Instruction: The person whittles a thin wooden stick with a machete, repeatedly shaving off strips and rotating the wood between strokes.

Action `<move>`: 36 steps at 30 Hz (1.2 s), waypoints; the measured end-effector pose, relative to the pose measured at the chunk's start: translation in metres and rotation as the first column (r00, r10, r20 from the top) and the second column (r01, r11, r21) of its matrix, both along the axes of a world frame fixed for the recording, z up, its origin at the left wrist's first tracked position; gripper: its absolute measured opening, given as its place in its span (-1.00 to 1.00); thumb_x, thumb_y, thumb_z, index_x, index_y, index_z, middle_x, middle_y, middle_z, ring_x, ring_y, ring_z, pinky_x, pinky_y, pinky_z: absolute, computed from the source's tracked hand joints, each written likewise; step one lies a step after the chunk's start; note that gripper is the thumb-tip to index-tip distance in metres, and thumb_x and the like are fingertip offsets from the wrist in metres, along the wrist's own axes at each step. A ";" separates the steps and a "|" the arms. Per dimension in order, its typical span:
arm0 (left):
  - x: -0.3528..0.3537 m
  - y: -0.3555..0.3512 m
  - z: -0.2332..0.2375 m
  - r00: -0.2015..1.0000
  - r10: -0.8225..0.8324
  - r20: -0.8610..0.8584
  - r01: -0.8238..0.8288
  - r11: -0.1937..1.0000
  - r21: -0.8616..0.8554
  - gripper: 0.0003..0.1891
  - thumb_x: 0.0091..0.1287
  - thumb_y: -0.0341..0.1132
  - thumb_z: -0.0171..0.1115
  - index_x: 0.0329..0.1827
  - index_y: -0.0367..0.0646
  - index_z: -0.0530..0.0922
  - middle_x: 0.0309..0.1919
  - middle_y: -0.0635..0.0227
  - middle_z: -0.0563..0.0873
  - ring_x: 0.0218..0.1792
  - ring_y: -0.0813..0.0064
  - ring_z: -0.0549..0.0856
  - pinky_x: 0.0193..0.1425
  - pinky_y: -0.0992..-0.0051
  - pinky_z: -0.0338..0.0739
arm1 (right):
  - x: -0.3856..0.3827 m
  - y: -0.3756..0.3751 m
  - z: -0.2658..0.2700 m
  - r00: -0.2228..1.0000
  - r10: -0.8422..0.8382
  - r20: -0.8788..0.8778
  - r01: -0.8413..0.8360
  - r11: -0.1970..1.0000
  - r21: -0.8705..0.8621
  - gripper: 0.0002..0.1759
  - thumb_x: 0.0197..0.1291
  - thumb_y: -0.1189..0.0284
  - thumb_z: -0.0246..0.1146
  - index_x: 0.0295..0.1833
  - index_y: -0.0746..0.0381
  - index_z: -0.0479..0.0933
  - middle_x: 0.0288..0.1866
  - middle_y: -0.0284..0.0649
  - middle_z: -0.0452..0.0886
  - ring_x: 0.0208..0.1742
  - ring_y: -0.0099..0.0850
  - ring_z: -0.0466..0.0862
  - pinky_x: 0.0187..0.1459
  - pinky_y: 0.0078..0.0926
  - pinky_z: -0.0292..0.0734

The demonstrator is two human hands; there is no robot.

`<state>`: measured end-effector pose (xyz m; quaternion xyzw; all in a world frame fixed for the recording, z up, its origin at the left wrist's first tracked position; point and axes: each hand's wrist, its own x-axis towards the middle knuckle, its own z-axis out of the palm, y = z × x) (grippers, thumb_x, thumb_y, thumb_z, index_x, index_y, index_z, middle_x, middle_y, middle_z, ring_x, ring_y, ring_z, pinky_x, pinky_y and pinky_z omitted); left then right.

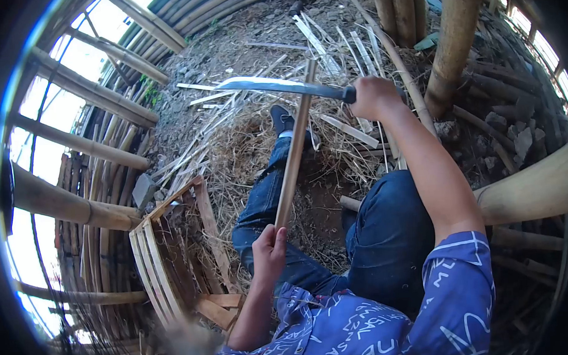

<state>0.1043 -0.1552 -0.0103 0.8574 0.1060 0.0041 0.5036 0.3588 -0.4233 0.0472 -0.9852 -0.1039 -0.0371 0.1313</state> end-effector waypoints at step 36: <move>-0.001 0.004 0.002 1.000 -0.002 -0.021 0.002 1.000 0.012 -0.69 0.47 -0.28 0.12 -0.43 -0.29 0.41 -0.70 0.39 0.36 -0.59 0.69 0.30 -0.55 0.49 0.24 | 0.002 -0.010 -0.009 0.988 -0.147 0.044 0.147 0.989 -0.001 -0.78 -0.11 0.31 0.29 -0.33 0.17 0.63 -0.39 -0.06 0.68 -0.23 -0.07 0.71 -0.07 -0.14 0.60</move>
